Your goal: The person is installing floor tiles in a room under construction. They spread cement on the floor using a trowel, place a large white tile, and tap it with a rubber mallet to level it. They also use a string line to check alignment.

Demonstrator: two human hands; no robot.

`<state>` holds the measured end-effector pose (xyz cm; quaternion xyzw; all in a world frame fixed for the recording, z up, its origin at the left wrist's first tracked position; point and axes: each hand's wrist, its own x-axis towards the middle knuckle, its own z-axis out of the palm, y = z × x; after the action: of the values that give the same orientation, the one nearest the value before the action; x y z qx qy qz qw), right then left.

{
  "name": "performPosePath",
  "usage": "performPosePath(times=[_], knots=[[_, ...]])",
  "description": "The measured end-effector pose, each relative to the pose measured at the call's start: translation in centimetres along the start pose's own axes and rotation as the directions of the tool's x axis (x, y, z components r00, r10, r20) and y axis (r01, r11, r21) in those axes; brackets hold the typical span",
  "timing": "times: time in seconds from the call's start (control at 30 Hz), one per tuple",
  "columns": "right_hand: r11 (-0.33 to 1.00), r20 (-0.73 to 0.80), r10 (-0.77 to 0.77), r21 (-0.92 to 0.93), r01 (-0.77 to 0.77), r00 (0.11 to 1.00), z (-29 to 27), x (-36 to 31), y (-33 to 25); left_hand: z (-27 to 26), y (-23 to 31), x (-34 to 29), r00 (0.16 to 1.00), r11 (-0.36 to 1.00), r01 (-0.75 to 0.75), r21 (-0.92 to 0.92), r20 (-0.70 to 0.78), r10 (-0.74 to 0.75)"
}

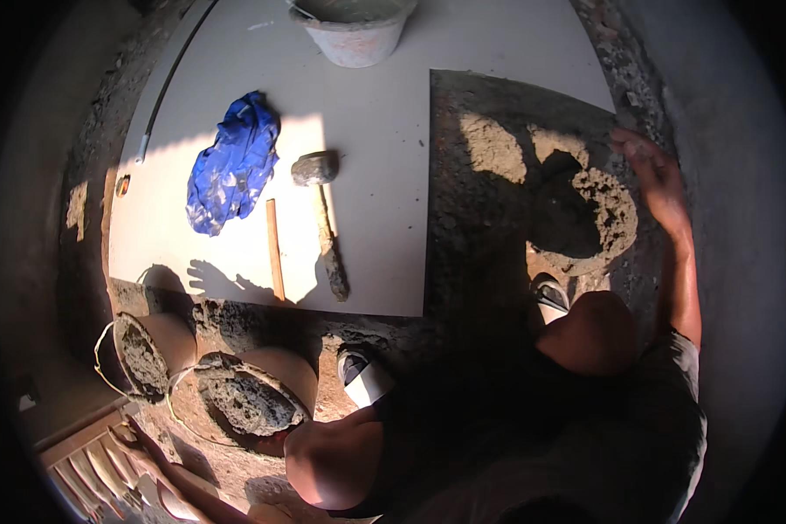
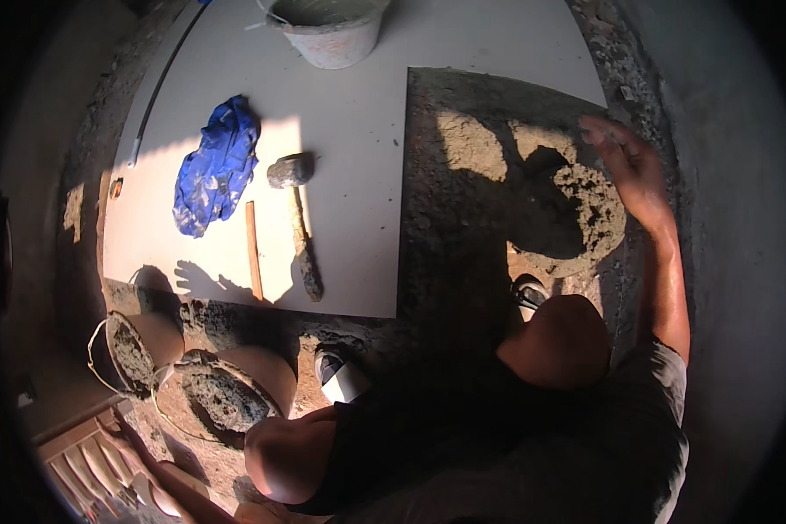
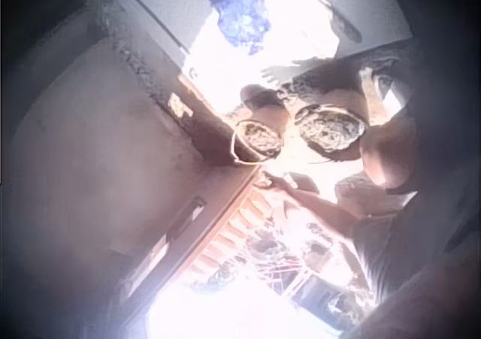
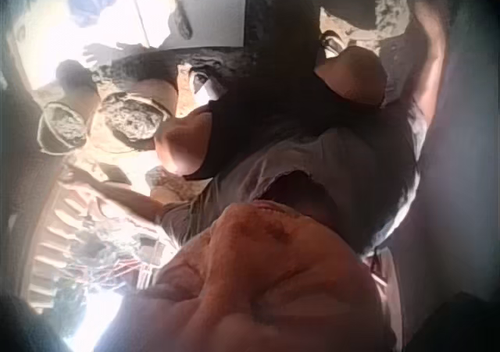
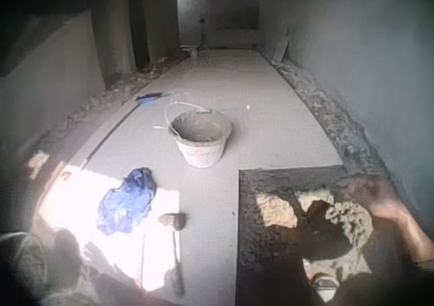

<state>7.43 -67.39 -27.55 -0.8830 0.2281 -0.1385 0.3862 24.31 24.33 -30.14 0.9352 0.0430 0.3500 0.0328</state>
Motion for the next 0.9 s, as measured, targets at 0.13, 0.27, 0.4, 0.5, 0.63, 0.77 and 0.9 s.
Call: performPosePath(times=[0.13, 0.27, 0.4, 0.5, 0.63, 0.77, 0.9], knots=[[0.978, -0.472, 0.160, -0.046, -0.205, 0.867, -8.8, -7.5, 8.7, 6.4, 16.5, 3.9, 0.972, 0.886, 0.085, -0.457, 0.233, 0.027], [0.735, -0.613, 0.498, -0.077, -0.674, 0.614, -10.9, -18.0, 19.1, 10.2, 34.9, 6.5, 0.860, 0.805, -0.365, -0.469, 0.162, 0.484], [0.519, -0.532, 0.690, -0.107, -0.848, 0.490, -4.8, -29.1, 26.4, 10.5, 48.2, 5.4, 0.590, 0.643, -0.716, -0.272, 0.256, 0.766], [0.361, -0.290, 0.884, -0.075, -0.929, 0.367, 0.5, -34.9, 27.6, 14.1, 55.6, 3.0, 0.441, 0.541, -0.791, -0.285, 0.347, 0.828], [0.106, -0.062, 0.989, -0.319, -0.942, 0.132, 3.7, -39.0, 25.4, 18.2, 59.7, -0.7, 0.272, 0.507, -0.810, -0.293, 0.578, 0.769], [0.111, 0.610, 0.757, -0.472, -0.874, -0.233, 5.8, -42.3, 23.4, 20.7, 61.0, -3.1, 0.244, 0.635, -0.658, -0.406, 0.683, 0.689], [0.222, 0.595, 0.797, -0.451, -0.864, -0.105, 9.4, -46.0, 22.6, 22.5, 60.7, -4.5, 0.223, 0.663, -0.509, -0.549, 0.660, 0.717]])
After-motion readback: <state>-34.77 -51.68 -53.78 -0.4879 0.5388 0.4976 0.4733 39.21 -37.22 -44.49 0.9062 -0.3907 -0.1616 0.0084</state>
